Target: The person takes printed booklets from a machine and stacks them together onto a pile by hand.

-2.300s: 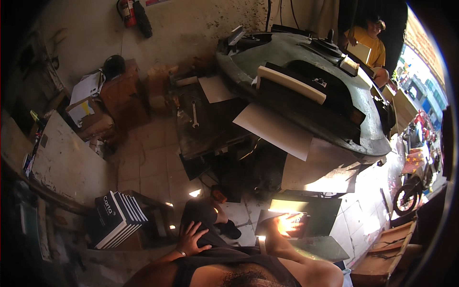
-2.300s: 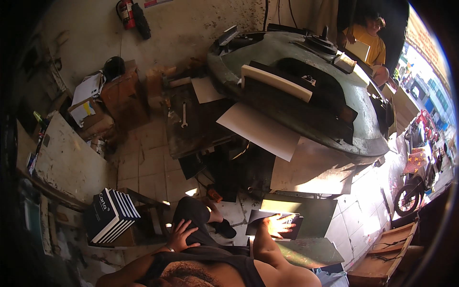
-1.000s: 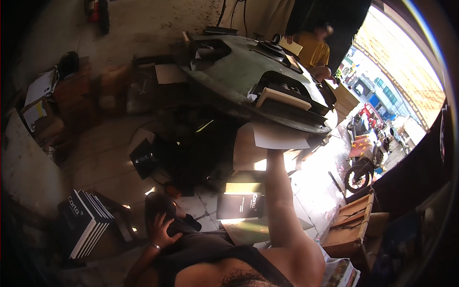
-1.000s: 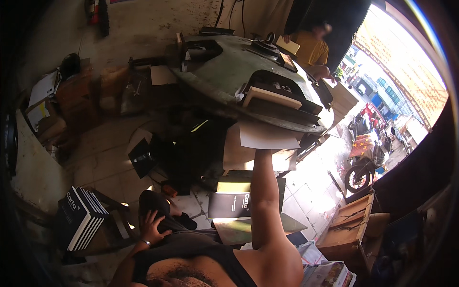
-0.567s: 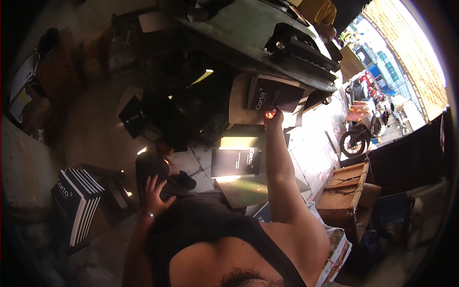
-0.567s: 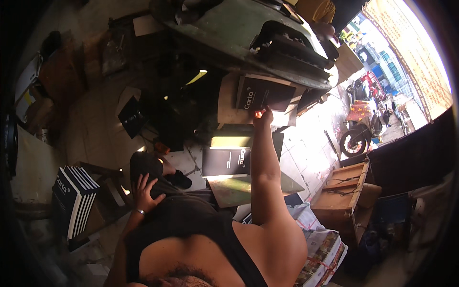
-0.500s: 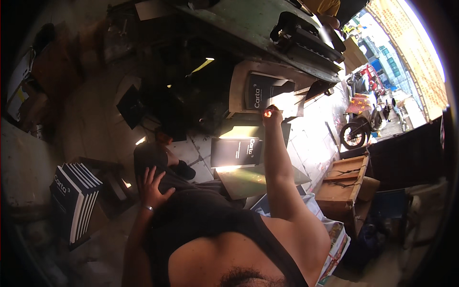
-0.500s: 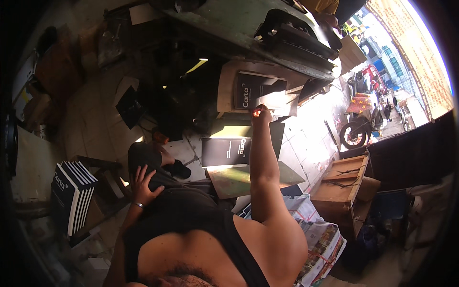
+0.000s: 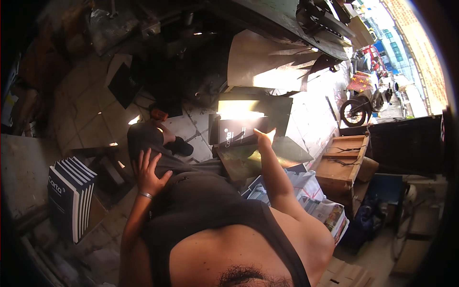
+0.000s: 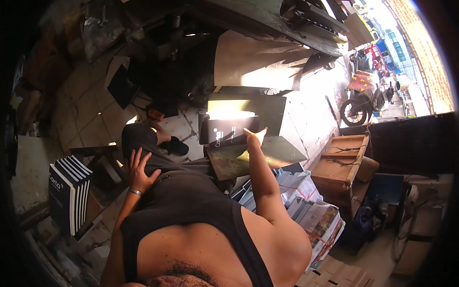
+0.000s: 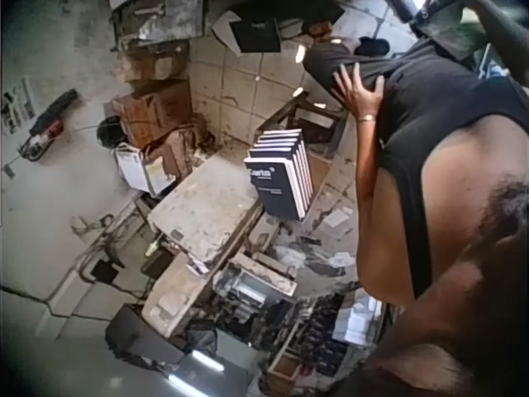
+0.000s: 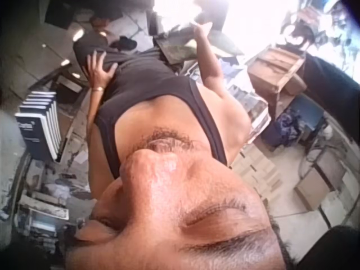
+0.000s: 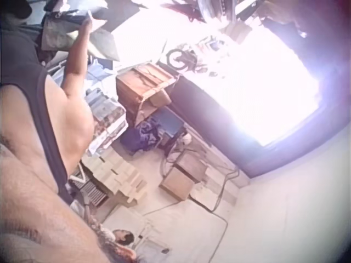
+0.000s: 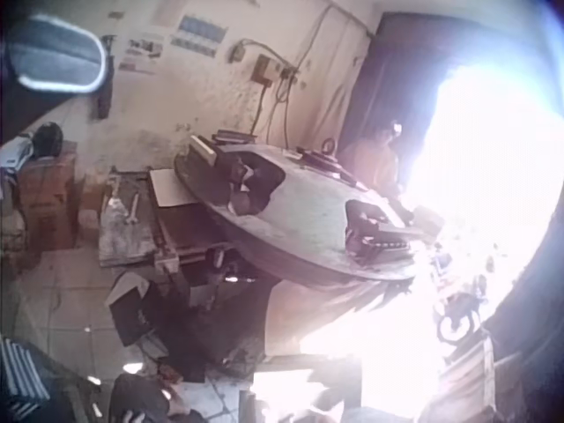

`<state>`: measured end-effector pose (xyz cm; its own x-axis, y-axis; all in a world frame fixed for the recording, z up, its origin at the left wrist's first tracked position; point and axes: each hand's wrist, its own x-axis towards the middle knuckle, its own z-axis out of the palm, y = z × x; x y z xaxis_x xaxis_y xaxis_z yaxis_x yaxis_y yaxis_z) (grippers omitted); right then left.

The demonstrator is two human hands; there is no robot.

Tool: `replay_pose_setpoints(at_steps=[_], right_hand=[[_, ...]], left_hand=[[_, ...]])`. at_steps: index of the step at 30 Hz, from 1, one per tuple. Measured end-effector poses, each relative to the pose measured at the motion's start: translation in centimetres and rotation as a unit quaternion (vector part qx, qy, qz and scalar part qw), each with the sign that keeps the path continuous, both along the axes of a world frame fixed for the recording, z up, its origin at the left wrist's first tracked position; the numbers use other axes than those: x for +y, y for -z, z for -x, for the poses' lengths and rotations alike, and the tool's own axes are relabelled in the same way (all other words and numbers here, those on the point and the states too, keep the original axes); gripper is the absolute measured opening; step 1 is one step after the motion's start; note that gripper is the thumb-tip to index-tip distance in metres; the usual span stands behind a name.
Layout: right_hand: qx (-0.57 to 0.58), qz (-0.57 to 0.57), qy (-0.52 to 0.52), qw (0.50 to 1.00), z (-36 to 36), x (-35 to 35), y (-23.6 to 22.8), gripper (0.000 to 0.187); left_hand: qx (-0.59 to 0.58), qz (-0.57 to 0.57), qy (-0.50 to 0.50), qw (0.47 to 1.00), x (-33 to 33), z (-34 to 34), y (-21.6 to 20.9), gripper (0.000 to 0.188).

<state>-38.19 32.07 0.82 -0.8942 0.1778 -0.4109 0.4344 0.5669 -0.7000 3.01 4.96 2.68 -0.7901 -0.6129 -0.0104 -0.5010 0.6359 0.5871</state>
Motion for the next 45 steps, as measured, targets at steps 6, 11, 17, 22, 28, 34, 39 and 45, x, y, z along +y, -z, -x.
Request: replay_pose_setpoints(at_steps=[6,11,17,22,28,34,39,45], right_hand=[[0.068,-0.141,-0.228,0.961,1.6,4.5,4.1,0.141],[0.071,-0.166,-0.206,0.962,0.6,2.6,3.4,0.142],[0.068,-0.177,-0.198,0.962,0.3,2.5,3.0,0.142],[0.073,-0.183,-0.209,0.958,0.2,2.8,3.3,0.143],[0.067,-0.193,-0.213,0.955,-0.1,1.9,2.6,0.144],[0.145,-0.256,-0.238,0.926,-1.5,0.0,0.2,0.137],[0.307,-0.262,-0.593,0.697,-5.4,-5.6,-3.4,0.098],[0.319,-0.301,-0.773,0.458,-6.7,-8.1,-0.8,0.041]], left_hand=[[0.004,0.015,0.01,1.0,-0.1,-0.2,0.8,0.071],[0.002,0.023,0.007,1.0,-0.1,-0.4,0.9,0.071],[-0.01,0.025,0.008,1.0,-0.3,-0.1,0.8,0.071],[-0.008,0.026,0.01,1.0,-0.2,0.0,0.9,0.071],[0.001,0.032,0.009,0.999,-0.2,-0.2,0.9,0.071],[0.004,0.028,0.013,1.0,-0.3,0.0,0.8,0.071],[-0.01,0.015,0.006,1.0,-0.2,0.1,0.4,0.071],[-0.031,0.032,0.015,0.999,-0.1,0.0,0.5,0.071]])
